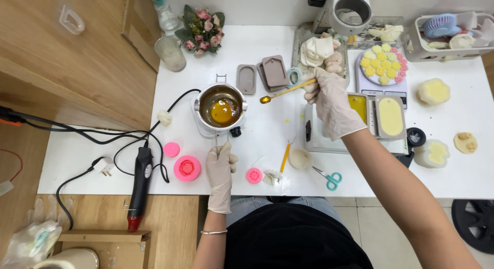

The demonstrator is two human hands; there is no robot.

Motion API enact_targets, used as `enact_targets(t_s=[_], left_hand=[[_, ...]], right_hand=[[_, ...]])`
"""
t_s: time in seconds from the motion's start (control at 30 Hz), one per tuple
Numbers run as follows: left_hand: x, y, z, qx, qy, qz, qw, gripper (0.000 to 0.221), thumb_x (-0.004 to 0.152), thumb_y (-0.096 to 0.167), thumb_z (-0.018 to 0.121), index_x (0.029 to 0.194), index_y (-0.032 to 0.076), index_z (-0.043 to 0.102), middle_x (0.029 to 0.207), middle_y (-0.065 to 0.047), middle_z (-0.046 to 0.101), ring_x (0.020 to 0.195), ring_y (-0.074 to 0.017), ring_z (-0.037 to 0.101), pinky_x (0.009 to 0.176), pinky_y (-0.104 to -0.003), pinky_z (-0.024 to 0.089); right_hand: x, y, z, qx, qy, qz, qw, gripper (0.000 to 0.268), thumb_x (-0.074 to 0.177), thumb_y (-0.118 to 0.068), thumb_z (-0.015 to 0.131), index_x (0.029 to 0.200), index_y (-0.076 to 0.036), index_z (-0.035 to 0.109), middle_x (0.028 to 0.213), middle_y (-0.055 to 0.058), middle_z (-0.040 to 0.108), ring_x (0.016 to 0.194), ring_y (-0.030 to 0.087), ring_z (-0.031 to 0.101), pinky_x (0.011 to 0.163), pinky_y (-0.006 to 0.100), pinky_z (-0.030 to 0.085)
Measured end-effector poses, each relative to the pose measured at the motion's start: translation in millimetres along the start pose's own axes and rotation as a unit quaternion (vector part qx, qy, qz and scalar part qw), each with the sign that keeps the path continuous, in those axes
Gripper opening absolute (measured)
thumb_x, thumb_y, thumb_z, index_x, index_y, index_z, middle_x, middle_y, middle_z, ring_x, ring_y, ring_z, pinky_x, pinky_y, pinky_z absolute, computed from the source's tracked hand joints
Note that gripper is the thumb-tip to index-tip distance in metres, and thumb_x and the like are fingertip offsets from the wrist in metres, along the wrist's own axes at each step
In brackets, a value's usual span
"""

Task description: Pouring melted wax from a heating pot into various silicone and plastic candle molds using a small gold spoon.

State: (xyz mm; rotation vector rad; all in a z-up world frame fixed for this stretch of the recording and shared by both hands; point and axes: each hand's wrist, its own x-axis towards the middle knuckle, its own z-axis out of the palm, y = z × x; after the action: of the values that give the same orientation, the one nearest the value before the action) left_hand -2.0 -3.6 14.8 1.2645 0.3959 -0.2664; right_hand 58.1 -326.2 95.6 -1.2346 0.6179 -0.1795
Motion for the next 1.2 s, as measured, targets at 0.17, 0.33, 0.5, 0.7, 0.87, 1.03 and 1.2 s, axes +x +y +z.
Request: enact_targets(t_s=[0.17,0.33,0.5,0.7,0.87,1.03,1.2], left_hand=[[8.2,-10.2,-6.1,-0.01,-0.009,0.001,1.0,0.021,0.097,0.021,0.068,0.093,0.004,0.056,0.062,-0.002,0.056,0.045,-0.0055,0.041,0.04,-0.021,0.031],[4.8,-5.8,-6.2,0.022,-0.004,0.012,1.0,0.021,0.097,0.022,0.067,0.093,0.004,0.057,0.063,-0.002,0.057,0.046,-0.006,0.043,0.041,-0.022,0.034],[6.2,-7.4,-8.7,0.025,-0.001,0.017,1.0,0.023,0.097,0.024,0.069,0.093,0.004,0.057,0.065,-0.002,0.056,0.048,-0.0059,0.043,0.043,-0.021,0.033],[7.6,-7.1,-8.8,0.022,0.001,0.009,1.0,0.023,0.097,0.024,0.069,0.093,0.005,0.057,0.065,-0.001,0.055,0.048,-0.0062,0.042,0.043,-0.022,0.033],[9.3,-8.0,-11.1,0.024,0.0,0.01,1.0,0.022,0.097,0.024,0.069,0.093,0.005,0.057,0.065,-0.001,0.056,0.049,-0.0062,0.043,0.044,-0.022,0.034],[12.3,-13.4,-13.8,0.003,-0.001,0.005,1.0,0.023,0.097,0.023,0.07,0.093,0.005,0.056,0.065,-0.002,0.056,0.048,-0.0065,0.041,0.043,-0.022,0.033],[11.9,-12.6,-13.2,-0.003,0.001,-0.002,1.0,0.022,0.097,0.023,0.07,0.094,0.005,0.057,0.065,-0.002,0.055,0.048,-0.0062,0.042,0.043,-0.021,0.033]], right_hand=[[-27.4,-28.7,-59.7,0.012,0.043,-0.027,0.999,0.027,0.105,-0.024,0.057,0.088,-0.005,0.065,0.06,0.001,0.052,0.049,0.014,0.049,0.046,0.028,0.037],[-47.3,-37.5,-121.3,0.01,0.068,-0.027,0.997,0.036,0.108,-0.026,0.05,0.089,0.0,0.068,0.062,0.001,0.053,0.051,0.013,0.049,0.048,0.027,0.038],[-72.6,-43.3,-157.2,-0.009,0.113,-0.039,0.993,0.033,0.107,-0.02,0.051,0.091,0.002,0.069,0.064,0.002,0.054,0.052,0.013,0.05,0.048,0.027,0.04],[-78.8,-27.1,-187.5,-0.022,0.163,-0.05,0.985,0.027,0.107,-0.019,0.057,0.091,0.0,0.069,0.065,0.003,0.057,0.051,0.014,0.054,0.047,0.027,0.042],[-95.6,-38.2,-176.0,-0.058,0.165,-0.057,0.983,0.025,0.106,-0.018,0.056,0.09,-0.003,0.069,0.066,0.001,0.056,0.052,0.013,0.054,0.048,0.027,0.041],[-114.6,-48.8,-159.9,-0.092,0.128,-0.092,0.983,0.027,0.108,-0.019,0.053,0.091,-0.003,0.067,0.067,0.001,0.057,0.054,0.011,0.053,0.051,0.025,0.042],[-121.6,-56.7,-154.1,-0.14,0.108,-0.12,0.977,0.029,0.113,-0.024,0.052,0.096,-0.006,0.066,0.069,-0.001,0.058,0.058,0.008,0.052,0.053,0.024,0.043]])
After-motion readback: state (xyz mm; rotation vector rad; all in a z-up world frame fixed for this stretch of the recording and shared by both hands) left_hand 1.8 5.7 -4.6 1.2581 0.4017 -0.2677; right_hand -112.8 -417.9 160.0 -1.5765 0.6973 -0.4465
